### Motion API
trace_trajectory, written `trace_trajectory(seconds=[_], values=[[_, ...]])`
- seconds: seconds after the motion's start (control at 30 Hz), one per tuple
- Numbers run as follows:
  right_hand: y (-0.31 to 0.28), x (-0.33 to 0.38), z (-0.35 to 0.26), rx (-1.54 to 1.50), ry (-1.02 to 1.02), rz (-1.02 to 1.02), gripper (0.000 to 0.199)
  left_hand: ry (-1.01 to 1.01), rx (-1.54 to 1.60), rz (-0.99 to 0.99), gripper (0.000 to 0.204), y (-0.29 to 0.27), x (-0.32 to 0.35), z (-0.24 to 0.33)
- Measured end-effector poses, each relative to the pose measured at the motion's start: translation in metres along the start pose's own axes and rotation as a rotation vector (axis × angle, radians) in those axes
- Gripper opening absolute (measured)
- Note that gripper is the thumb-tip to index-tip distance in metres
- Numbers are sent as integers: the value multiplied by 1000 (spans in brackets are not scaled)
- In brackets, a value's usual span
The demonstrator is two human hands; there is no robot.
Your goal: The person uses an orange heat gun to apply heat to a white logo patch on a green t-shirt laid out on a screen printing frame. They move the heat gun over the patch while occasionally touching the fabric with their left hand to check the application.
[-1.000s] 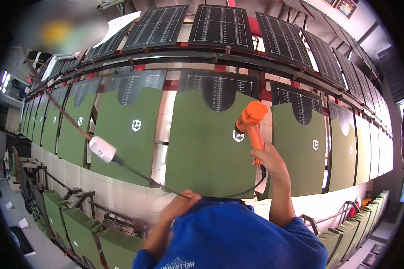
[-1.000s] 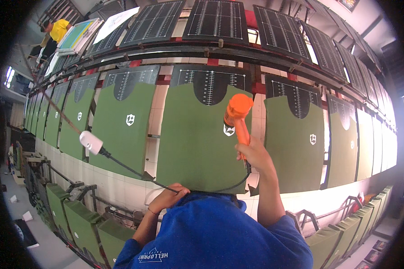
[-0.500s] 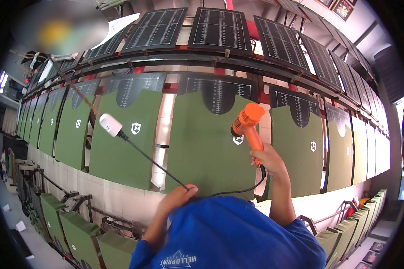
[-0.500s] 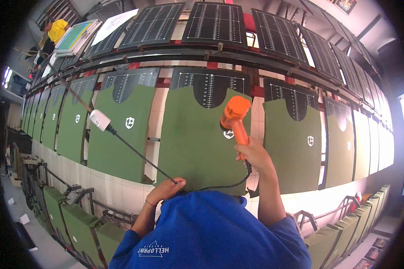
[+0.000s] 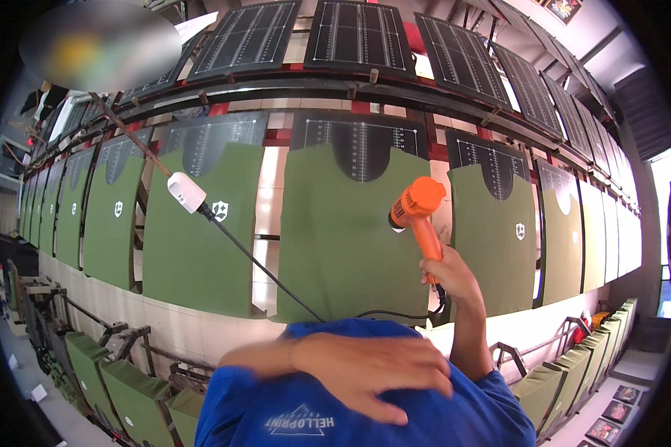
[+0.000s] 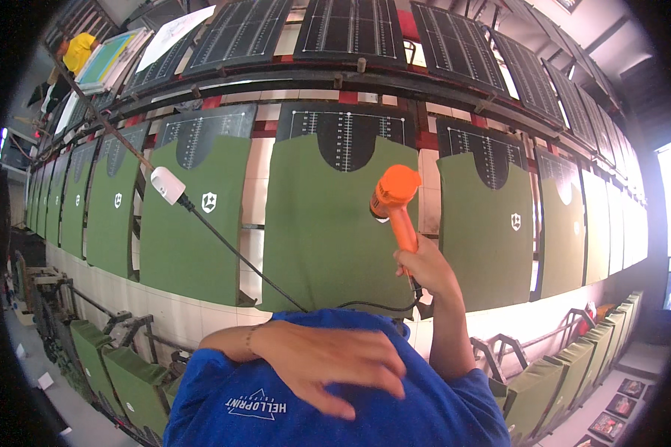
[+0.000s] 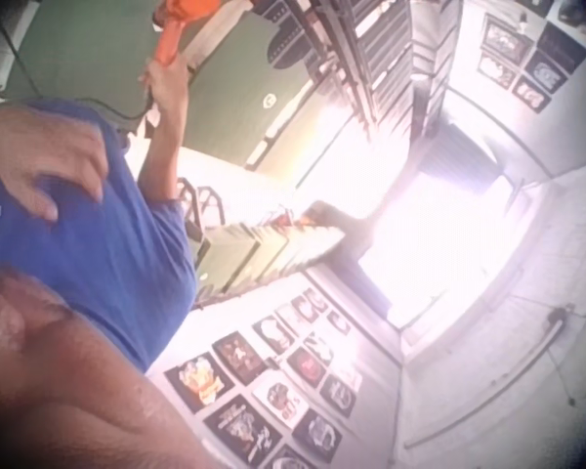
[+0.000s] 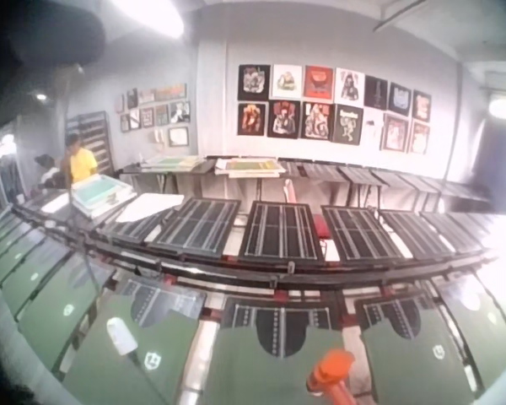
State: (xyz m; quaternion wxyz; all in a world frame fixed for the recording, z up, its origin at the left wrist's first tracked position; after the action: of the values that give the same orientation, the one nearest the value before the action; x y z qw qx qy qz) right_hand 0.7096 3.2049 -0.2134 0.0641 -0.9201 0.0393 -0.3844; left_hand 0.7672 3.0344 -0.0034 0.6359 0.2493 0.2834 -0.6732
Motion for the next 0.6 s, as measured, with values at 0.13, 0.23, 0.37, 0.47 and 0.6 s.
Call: trace_trajectory(seconds=[0.13,0.23,0.37,0.47,0.6], values=[[2,9,-3,-3,41,0,34,-17,-109,-128,68,24,-21,-28],[-1,7,7,-1,9,1,33,-31,-51,-165,76,25,-25,-35],[-1,16,7,2,32,10,33,-13,-20,-196,85,34,-24,-31],[-5,18,14,-14,33,17,33,-91,-169,-199,89,25,-19,-50],[-5,22,16,-39,13,39,29,-61,-134,-168,81,25,-21,-36]])
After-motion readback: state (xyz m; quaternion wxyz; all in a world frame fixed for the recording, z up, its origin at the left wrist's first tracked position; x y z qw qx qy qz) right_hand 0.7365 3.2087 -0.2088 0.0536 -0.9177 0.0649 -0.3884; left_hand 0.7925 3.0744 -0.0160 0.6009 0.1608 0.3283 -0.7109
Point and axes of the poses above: each hand's wrist, its own x-axis away from the middle knuckle, its own y-axis out of the palm, z = x × y, the point moved 10 cm from there along -x, towards the middle knuckle, and after that the axes turned 12 degrees about y, right-handed, at the moved point
